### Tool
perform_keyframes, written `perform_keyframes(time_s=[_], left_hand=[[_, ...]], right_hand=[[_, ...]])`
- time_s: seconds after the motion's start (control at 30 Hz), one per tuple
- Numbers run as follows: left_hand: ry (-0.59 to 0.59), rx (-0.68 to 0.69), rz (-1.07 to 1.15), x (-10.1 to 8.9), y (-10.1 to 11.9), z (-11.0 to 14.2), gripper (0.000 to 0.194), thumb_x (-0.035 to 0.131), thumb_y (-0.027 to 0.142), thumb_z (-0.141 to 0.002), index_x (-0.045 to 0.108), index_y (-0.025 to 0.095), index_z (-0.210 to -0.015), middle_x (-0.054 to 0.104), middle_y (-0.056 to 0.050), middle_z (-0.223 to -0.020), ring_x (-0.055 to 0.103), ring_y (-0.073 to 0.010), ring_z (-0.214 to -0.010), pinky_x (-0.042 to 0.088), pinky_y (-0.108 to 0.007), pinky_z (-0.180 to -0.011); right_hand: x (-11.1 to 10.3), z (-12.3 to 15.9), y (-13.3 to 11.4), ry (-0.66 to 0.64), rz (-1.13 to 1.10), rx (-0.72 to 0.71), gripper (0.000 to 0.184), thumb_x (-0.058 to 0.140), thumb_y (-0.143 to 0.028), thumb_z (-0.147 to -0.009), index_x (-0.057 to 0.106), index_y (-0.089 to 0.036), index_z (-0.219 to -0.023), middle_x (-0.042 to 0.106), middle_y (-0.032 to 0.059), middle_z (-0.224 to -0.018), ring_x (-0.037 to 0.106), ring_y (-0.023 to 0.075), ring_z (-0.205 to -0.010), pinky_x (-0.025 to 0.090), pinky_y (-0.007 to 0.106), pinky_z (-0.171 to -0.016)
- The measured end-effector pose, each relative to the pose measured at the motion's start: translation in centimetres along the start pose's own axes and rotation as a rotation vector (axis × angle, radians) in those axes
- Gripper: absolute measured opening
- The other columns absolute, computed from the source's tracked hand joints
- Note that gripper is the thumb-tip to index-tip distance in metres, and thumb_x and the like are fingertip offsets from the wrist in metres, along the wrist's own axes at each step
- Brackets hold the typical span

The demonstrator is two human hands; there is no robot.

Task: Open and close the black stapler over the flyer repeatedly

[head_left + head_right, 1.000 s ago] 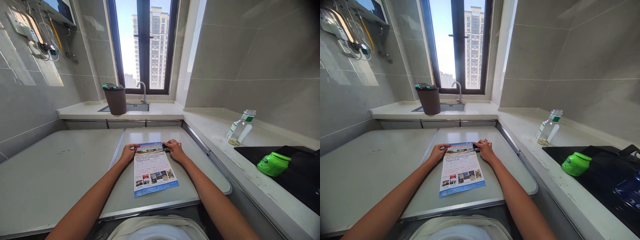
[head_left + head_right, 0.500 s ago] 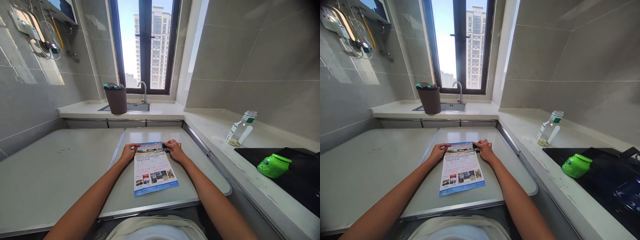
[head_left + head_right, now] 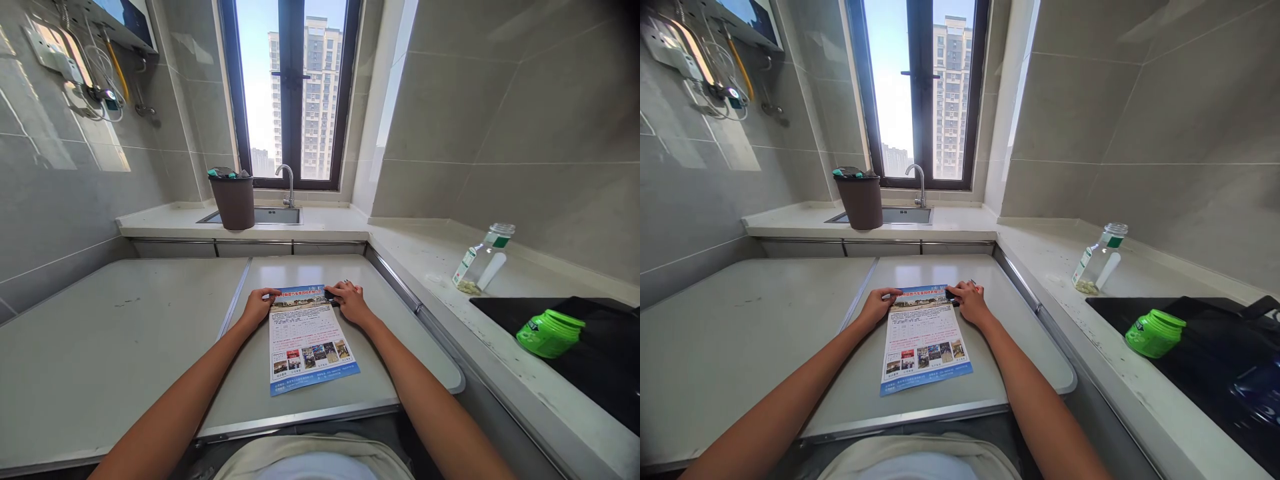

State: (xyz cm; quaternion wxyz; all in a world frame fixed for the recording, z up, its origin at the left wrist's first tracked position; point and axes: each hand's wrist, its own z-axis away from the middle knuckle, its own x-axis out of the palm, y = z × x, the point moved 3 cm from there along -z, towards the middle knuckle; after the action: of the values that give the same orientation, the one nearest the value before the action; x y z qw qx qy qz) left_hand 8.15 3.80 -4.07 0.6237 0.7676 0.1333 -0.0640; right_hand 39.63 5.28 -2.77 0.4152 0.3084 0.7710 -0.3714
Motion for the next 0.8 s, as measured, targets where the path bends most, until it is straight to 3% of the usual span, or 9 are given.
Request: perform_keyframes(time_s=[0.27, 0.6, 0.7, 0.8], left_hand=[[0.016, -0.032, 0.002, 0.1, 0.4, 0.3, 0.04, 0.076, 0.044, -0.069, 0.081, 0.014, -0.095, 0.076, -0.016, -0.109, 0.073, -0.0286, -0.087, 0.057, -0.033, -0.07], [0.027, -0.007, -0.036, 0.2, 1.0, 0.2, 0.031, 0.074, 0.037, -0.071, 0.08, 0.013, -0.091, 0.078, -0.015, -0.101, 0.073, -0.0287, -0.088, 0.057, -0.034, -0.073], [0.027, 0.026, -0.111, 0.2, 0.6, -0.1, 0.028, 0.069, 0.033, -0.075, 0.08, 0.014, -0.092, 0.078, -0.014, -0.102, 0.073, -0.0284, -0.089, 0.057, -0.037, -0.078], [0.014, 0.125, -0.251, 0.2, 0.4, -0.3, 0.025, 0.06, 0.027, -0.082, 0.079, 0.017, -0.094, 0.077, -0.011, -0.106, 0.072, -0.027, -0.096, 0.056, -0.039, -0.087]], right_hand=[[-0.2, 0.2, -0.7, -0.013, 0.111, 0.01, 0.06, 0.045, -0.007, -0.093, 0.055, -0.044, -0.139, 0.065, 0.0056, -0.118, 0.049, 0.0265, -0.113, 0.027, 0.045, -0.098], [0.3, 0.5, -2.3, -0.05, 0.306, 0.014, 0.054, 0.049, -0.009, -0.09, 0.061, -0.04, -0.132, 0.062, 0.0063, -0.12, 0.045, 0.0274, -0.115, 0.018, 0.051, -0.107], [0.2, 0.7, -2.6, -0.045, 0.343, 0.013, 0.05, 0.048, -0.01, -0.09, 0.063, -0.038, -0.129, 0.061, 0.0076, -0.122, 0.044, 0.0288, -0.118, 0.013, 0.054, -0.109], [-0.2, 0.9, -2.4, -0.049, 0.325, -0.018, 0.054, 0.049, -0.011, -0.09, 0.055, -0.037, -0.137, 0.059, 0.0087, -0.126, 0.043, 0.029, -0.12, 0.018, 0.051, -0.108]])
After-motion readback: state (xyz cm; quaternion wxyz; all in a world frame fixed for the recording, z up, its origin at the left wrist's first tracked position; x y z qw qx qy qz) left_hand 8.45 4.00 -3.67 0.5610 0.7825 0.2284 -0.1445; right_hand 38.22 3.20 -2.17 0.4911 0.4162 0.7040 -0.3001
